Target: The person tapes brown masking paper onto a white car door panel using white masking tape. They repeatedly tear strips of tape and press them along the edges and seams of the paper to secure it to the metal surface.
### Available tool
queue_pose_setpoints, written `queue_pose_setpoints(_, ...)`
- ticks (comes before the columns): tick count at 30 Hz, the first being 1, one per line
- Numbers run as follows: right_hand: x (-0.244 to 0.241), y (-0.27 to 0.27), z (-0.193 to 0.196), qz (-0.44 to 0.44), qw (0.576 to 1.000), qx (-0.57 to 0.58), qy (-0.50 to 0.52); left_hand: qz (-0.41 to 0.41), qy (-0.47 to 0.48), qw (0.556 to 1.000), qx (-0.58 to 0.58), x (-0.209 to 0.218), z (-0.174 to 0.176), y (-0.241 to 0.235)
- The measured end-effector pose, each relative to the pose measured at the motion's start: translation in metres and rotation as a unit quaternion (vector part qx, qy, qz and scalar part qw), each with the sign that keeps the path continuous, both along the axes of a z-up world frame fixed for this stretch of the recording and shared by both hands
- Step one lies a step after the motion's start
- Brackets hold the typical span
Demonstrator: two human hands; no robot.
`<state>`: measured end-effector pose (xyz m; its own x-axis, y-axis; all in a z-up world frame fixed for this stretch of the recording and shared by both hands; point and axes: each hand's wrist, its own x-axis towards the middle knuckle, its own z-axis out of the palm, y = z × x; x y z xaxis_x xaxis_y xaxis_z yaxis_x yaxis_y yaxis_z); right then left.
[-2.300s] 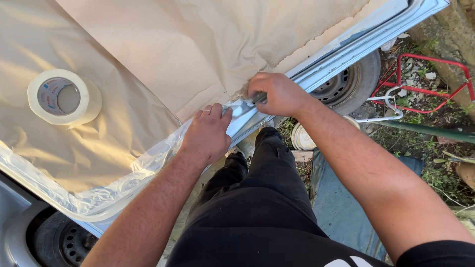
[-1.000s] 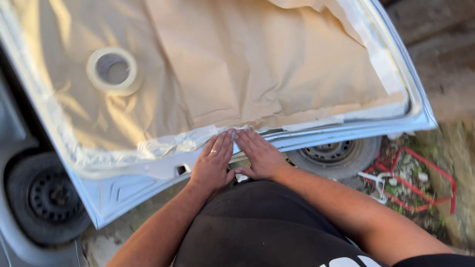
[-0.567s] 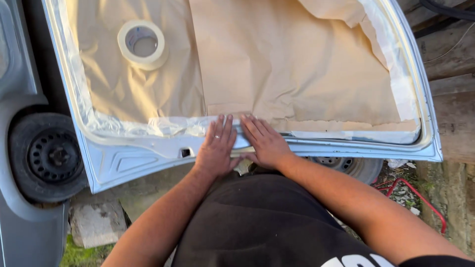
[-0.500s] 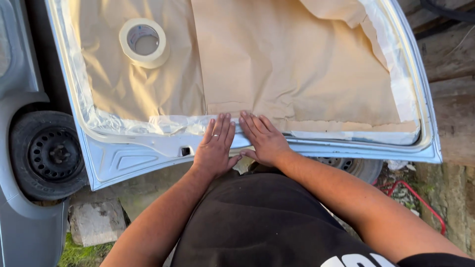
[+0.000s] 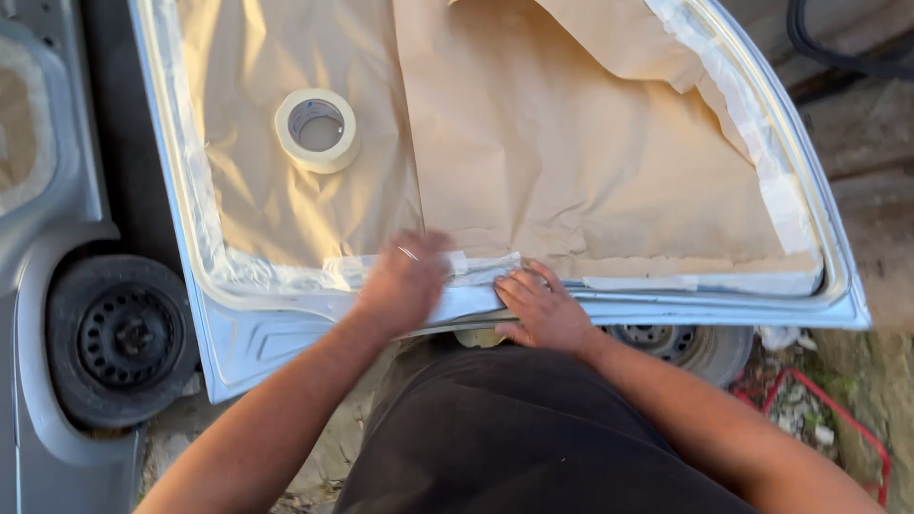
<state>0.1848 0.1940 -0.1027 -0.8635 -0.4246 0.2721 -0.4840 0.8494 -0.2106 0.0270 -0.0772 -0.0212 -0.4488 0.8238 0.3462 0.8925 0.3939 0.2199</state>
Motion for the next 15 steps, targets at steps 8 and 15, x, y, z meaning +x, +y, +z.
queue_pose_setpoints(8, -0.029, -0.06, 0.067, 0.033, 0.975, -0.108, -0.189, 0.33, -0.068, 0.93, 0.147, -0.118, 0.003, -0.097)
queue_pose_setpoints(15, -0.02, -0.103, 0.074, -0.116, 0.967, -0.061, -0.218, 0.297, -0.145, 0.924, 0.191, -0.124, 0.018, -0.12)
